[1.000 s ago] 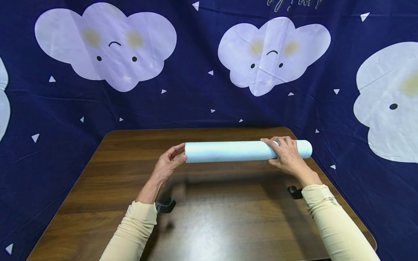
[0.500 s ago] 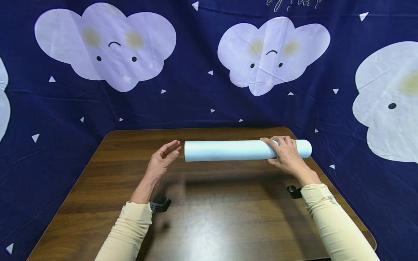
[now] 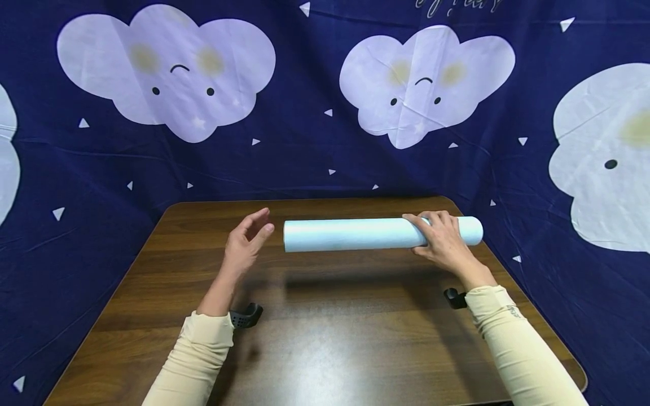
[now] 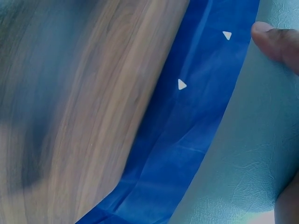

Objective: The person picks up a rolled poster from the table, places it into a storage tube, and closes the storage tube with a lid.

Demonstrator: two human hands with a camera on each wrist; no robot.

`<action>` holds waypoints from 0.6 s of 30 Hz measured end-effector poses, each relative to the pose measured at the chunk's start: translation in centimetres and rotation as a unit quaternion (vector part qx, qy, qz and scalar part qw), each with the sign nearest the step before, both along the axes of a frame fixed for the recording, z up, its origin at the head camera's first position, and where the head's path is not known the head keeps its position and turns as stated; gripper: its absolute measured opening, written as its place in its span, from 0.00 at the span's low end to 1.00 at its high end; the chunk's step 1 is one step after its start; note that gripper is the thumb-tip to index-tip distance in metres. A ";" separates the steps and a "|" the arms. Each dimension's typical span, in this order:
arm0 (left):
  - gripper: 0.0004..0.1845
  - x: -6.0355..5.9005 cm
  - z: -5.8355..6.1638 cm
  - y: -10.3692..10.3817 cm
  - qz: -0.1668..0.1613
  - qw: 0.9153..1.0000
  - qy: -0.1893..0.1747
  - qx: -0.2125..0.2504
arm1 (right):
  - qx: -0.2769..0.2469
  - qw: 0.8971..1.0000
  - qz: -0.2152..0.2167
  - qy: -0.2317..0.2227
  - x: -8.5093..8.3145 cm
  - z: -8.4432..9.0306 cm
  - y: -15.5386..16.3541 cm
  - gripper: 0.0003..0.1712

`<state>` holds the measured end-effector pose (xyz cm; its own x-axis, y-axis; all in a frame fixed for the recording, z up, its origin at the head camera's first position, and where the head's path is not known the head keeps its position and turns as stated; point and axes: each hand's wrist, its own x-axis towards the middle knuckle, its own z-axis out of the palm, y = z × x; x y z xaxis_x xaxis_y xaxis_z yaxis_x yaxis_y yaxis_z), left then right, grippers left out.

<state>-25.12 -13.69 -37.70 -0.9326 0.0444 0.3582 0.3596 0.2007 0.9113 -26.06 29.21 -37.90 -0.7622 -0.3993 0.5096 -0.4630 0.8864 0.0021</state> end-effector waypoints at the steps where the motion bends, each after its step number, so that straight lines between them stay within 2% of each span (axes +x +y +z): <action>1: 0.26 0.1 0.2 0.2 0.006 0.999 0.014 -0.031 | 0.000 1.000 0.000 -0.001 0.0 0.0 -0.1 0.47; 4: 0.29 0.4 0.5 0.9 0.017 0.991 0.052 -0.122 | 0.001 1.000 -0.001 -0.001 0.1 0.0 -0.4 0.47; 8: 0.35 0.6 0.7 1.9 0.022 0.967 0.113 -0.226 | 0.002 1.000 0.001 0.002 0.1 0.0 -0.7 0.47; 13: 0.41 0.5 0.5 2.8 0.046 0.925 0.194 -0.322 | 0.000 1.000 0.003 0.000 0.2 -0.1 -0.9 0.47; 18: 0.43 0.4 0.2 3.3 0.069 0.885 0.229 -0.400 | -0.001 1.000 0.002 0.002 0.1 -0.2 -1.2 0.47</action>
<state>-24.76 -10.43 -37.51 -0.7134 0.3521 0.6058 0.5770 0.7858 0.2228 -25.94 28.03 -38.10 -0.7582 -0.4014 0.5138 -0.4666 0.8845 0.0024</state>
